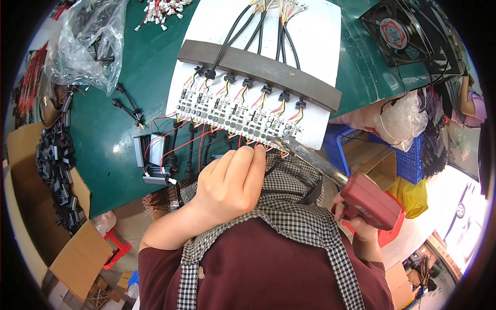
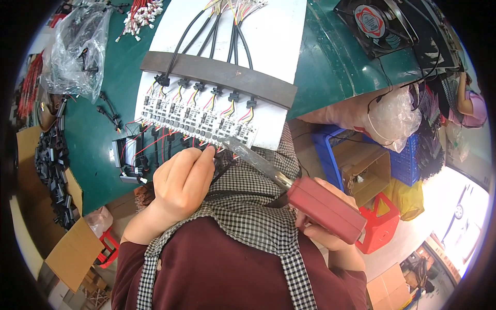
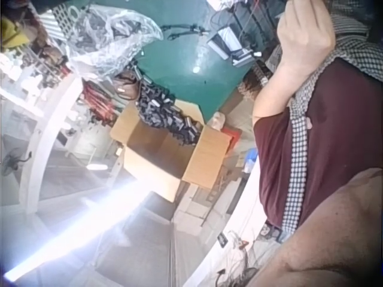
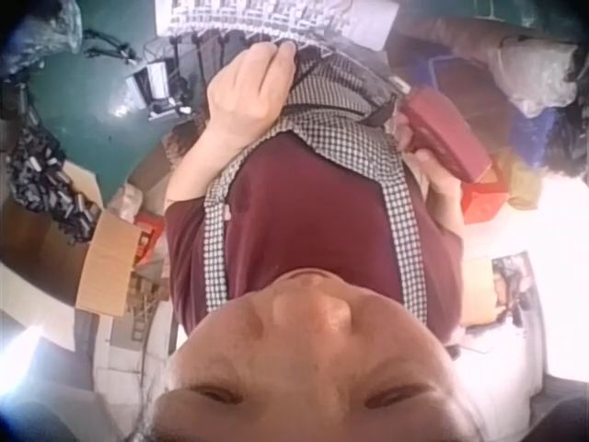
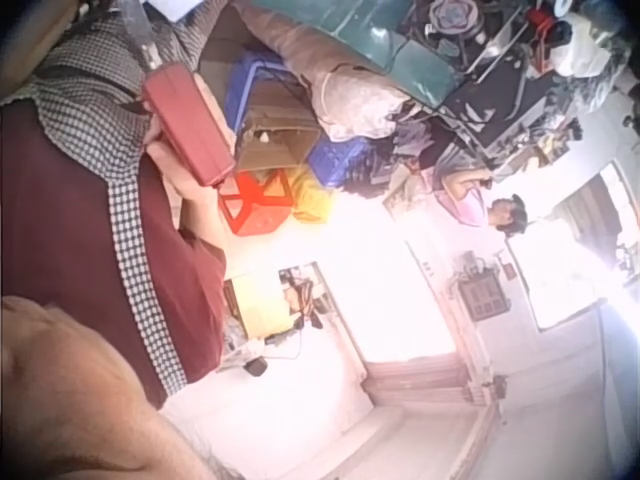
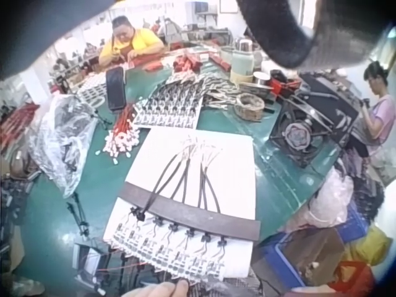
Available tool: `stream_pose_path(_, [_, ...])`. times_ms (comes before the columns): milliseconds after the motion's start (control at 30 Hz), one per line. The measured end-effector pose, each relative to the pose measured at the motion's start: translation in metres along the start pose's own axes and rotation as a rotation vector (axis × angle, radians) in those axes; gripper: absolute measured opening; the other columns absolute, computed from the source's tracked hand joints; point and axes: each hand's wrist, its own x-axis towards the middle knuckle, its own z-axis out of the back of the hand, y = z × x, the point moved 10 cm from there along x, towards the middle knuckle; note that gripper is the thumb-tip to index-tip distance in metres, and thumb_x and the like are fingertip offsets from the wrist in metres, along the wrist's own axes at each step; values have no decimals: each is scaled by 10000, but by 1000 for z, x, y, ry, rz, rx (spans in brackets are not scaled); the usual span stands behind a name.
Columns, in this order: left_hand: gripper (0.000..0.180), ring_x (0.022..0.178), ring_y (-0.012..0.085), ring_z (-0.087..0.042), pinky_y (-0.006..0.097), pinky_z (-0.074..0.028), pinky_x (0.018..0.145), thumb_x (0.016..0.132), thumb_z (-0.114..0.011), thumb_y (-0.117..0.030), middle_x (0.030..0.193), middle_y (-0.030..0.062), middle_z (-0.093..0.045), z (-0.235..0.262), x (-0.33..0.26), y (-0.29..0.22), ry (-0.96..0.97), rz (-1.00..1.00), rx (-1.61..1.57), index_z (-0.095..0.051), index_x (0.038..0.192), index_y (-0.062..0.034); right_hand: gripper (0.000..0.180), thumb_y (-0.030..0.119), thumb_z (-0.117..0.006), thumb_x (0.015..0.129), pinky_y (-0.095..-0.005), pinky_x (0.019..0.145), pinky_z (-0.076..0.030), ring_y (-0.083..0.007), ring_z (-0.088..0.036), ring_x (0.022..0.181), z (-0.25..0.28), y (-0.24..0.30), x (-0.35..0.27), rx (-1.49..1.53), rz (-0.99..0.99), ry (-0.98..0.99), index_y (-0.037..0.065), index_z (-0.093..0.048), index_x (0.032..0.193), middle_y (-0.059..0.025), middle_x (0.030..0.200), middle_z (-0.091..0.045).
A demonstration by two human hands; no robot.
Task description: The person glues wiring onto an electronic component panel using a hot glue gun.
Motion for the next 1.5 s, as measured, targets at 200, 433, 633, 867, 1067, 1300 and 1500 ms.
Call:
stream_pose_path(200, [182,554,113,-500,201,-375,429,699,-619,-2,743,58,-507,0,1,0,16,7,-4,-616,870,60,817,198,-812,651,-260,539,-495,-189,-616,638,1,-2,0,60,-20,6,-87,-389,1291,-220,926,-633])
stream_pose_path(433, [194,572,124,-523,204,-391,440,697,-616,-8,754,62,-518,-1,-1,1,27,14,-11,-616,879,59,858,218,-823,642,-258,541,-491,-187,-612,636,-4,-2,3,39,-85,18,-100,-366,1296,-220,938,-628])
stream_pose_path(633, [195,594,131,-542,208,-405,450,698,-613,-18,765,68,-531,0,-2,-1,18,0,4,-617,879,56,885,225,-821,650,-259,550,-487,-179,-603,626,-3,-2,1,94,-54,-4,-113,-327,1302,-220,935,-624])
stream_pose_path(867, [200,598,133,-546,210,-406,456,695,-614,-18,771,69,-533,-1,1,-1,26,2,-3,-615,880,57,912,259,-823,657,-255,528,-471,-174,-595,617,0,-2,-1,98,-78,-25,-103,-303,1313,-224,964,-617])
stream_pose_path(1067, [206,574,126,-518,216,-365,433,682,-607,-41,729,51,-503,3,0,4,-10,10,14,-613,868,48,764,236,-792,695,-273,534,-462,-168,-583,602,-4,-3,4,75,-39,-10,-62,-372,1258,-173,914,-616])
stream_pose_path(1300, [141,584,158,-519,263,-417,488,651,-674,-111,703,36,-525,26,0,19,-163,102,-177,-604,755,-46,686,523,-620,787,-266,465,-392,-142,-486,530,14,9,-2,-236,156,-157,-49,-430,1115,-120,839,-541])
stream_pose_path(1500, [81,690,281,-598,369,-471,610,775,-610,-119,742,100,-606,93,-53,186,-103,684,373,-610,743,-44,626,421,-593,842,-226,434,-393,-135,-484,537,11,16,4,-206,209,-114,-55,-366,1179,-145,1012,-496])
